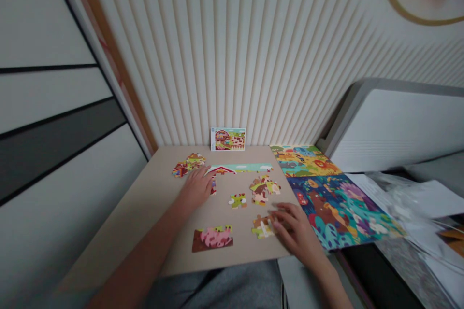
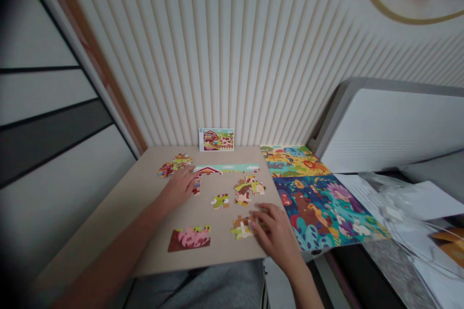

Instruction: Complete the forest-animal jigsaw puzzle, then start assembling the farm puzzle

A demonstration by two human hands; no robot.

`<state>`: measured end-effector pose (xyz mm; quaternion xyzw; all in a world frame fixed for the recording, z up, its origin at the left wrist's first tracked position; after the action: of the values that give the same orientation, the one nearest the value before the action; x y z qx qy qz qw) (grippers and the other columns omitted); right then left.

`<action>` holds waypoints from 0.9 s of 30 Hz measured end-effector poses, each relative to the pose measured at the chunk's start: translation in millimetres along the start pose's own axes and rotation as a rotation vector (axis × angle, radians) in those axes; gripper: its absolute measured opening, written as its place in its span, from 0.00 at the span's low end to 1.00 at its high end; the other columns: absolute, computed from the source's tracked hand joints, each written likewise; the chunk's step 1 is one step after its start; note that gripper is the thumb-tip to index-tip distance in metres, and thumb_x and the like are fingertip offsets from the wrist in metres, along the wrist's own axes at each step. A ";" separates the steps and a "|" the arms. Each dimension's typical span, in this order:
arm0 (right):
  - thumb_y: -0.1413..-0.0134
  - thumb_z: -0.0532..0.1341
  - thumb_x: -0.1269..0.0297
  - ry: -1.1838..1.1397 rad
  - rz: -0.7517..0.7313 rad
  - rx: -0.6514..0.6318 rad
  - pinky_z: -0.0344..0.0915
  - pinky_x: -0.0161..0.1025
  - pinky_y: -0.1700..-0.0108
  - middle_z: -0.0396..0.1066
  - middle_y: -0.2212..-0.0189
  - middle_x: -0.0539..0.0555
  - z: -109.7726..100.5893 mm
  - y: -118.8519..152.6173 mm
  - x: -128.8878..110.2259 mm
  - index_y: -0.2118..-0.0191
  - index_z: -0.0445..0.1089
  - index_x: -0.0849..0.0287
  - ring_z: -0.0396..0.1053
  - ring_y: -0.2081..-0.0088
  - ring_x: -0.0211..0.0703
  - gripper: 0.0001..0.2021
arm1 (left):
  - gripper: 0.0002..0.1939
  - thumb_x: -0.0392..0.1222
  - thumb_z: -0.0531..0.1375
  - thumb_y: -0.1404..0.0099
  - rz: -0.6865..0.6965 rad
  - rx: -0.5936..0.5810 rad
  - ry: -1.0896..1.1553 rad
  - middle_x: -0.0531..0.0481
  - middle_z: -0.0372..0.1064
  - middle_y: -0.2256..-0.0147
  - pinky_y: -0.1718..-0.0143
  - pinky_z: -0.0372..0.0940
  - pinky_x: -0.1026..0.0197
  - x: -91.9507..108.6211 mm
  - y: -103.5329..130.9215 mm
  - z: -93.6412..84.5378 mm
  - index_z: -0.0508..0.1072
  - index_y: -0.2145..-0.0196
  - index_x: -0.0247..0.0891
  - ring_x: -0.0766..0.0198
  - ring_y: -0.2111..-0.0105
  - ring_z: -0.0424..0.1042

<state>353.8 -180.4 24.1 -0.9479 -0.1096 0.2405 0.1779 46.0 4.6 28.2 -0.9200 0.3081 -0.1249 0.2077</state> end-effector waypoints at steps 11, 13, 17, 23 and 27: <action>0.37 0.60 0.52 0.242 -0.147 -0.053 0.62 0.58 0.38 0.63 0.36 0.54 17.1 33.4 -19.9 0.33 0.59 0.40 0.60 0.36 0.58 0.28 | 0.15 0.36 0.54 0.28 0.134 -0.031 0.196 0.45 0.71 0.50 0.44 0.65 0.50 101.5 131.8 -70.6 0.72 0.46 0.42 0.56 0.48 0.68; 0.37 0.60 0.52 0.263 -0.159 -0.039 0.62 0.58 0.38 0.60 0.34 0.52 20.7 40.8 -25.4 0.31 0.56 0.40 0.58 0.34 0.59 0.30 | 0.18 0.35 0.54 0.29 0.112 0.022 0.158 0.44 0.70 0.47 0.42 0.63 0.49 97.4 151.2 -68.1 0.71 0.44 0.41 0.55 0.45 0.67; 0.37 0.60 0.53 0.290 -0.161 -0.019 0.60 0.58 0.38 0.57 0.32 0.53 23.7 44.8 -30.2 0.30 0.54 0.41 0.57 0.34 0.60 0.31 | 0.20 0.34 0.55 0.30 0.057 0.071 0.111 0.43 0.69 0.46 0.41 0.63 0.48 85.1 169.0 -61.1 0.69 0.42 0.41 0.54 0.44 0.66; 0.37 0.59 0.51 0.319 -0.135 -0.017 0.59 0.61 0.38 0.56 0.32 0.55 31.4 45.4 -34.2 0.29 0.52 0.43 0.55 0.33 0.62 0.32 | 0.21 0.36 0.55 0.30 0.017 0.019 0.083 0.43 0.68 0.44 0.40 0.62 0.48 78.3 176.3 -52.2 0.69 0.41 0.41 0.54 0.43 0.65; 0.36 0.59 0.51 0.330 -0.111 -0.005 0.59 0.62 0.39 0.55 0.32 0.56 35.1 46.3 -40.8 0.29 0.51 0.44 0.55 0.33 0.64 0.33 | 0.23 0.39 0.56 0.29 0.073 -0.024 0.056 0.44 0.65 0.41 0.39 0.60 0.47 81.2 176.7 -53.0 0.66 0.37 0.43 0.53 0.40 0.62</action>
<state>307.0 -224.6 -5.8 -0.9674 -0.1318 0.0711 0.2040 -0.7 -189.6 2.2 -0.9067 0.3486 -0.1393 0.1924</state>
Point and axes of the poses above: each hand's wrist, its own y-axis away from the middle knuckle, its own z-axis out of the palm, x = y × z, the point moved 4 cm from there along -y, towards the middle knuckle
